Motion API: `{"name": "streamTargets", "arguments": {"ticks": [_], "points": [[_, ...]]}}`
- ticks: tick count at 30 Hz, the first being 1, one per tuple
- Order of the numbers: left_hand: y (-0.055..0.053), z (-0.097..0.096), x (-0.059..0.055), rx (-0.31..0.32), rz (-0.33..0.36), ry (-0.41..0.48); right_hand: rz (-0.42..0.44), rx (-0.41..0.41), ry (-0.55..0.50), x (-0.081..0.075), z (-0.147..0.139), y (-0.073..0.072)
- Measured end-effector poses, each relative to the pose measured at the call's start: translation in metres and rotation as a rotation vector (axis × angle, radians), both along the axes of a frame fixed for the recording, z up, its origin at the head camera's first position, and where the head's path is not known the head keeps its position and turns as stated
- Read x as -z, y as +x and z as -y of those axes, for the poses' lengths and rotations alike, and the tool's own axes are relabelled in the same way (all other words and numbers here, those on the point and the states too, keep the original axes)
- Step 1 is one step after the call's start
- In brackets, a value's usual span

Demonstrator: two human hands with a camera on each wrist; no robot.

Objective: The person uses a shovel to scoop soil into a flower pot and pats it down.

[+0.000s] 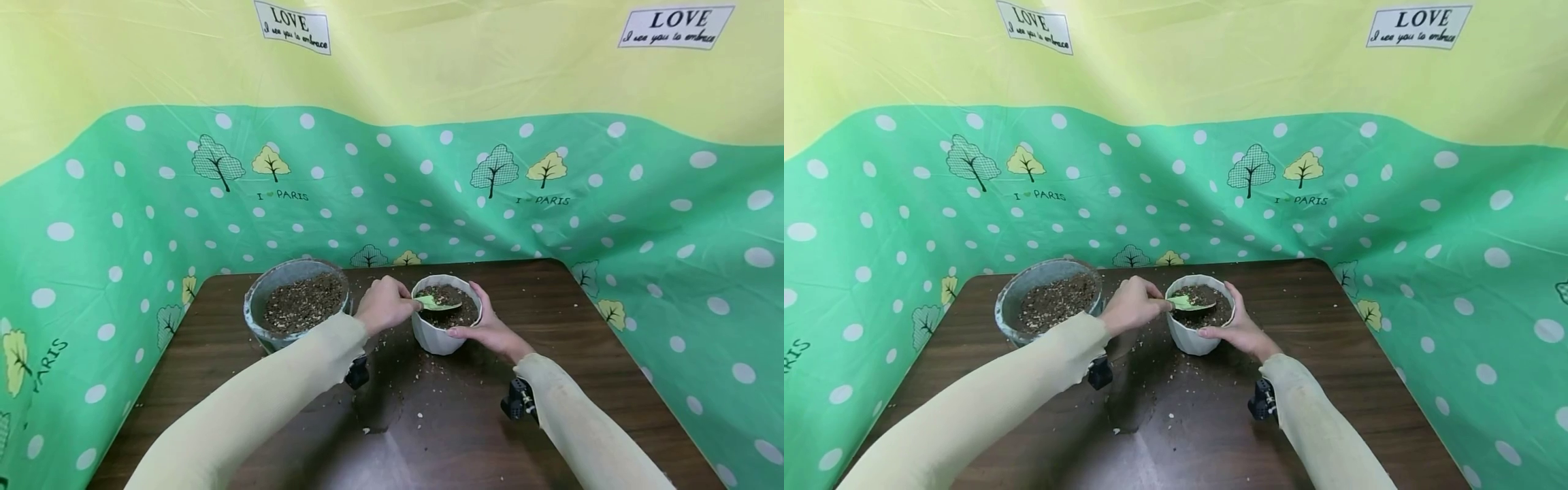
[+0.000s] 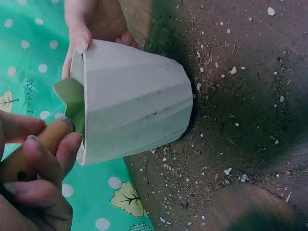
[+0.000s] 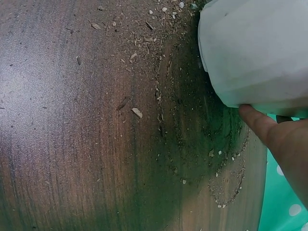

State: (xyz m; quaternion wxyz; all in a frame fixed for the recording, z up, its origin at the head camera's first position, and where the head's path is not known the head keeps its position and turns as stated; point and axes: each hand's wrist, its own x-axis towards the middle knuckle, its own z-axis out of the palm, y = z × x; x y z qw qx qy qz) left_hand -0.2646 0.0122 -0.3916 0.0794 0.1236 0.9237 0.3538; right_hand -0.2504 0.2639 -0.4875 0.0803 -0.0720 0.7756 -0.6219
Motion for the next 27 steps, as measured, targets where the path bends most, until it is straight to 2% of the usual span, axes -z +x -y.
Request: {"name": "streamTargets", "arguments": {"ticks": [8, 12, 16, 22, 27], "points": [[0.005, 0.008, -0.001, 0.115, -0.006, 0.086, 0.009, 0.007, -0.003, -0.001, 0.001, 0.0], [0.004, 0.012, -0.006, 0.144, -0.032, 0.073, 0.012, 0.008, 0.004, -0.001, 0.002, 0.0], [0.002, 0.016, -0.016, 0.15, -0.098, -0.003, 0.015, 0.009, -0.007, -0.002, 0.003, 0.0], [0.001, 0.021, -0.03, 0.147, -0.256, -0.17, 0.011, 0.009, -0.002, -0.003, 0.002, 0.0], [0.001, 0.025, -0.034, 0.131, -0.337, -0.229, 0.019, 0.007, 0.015, -0.003, 0.003, -0.001]]}}
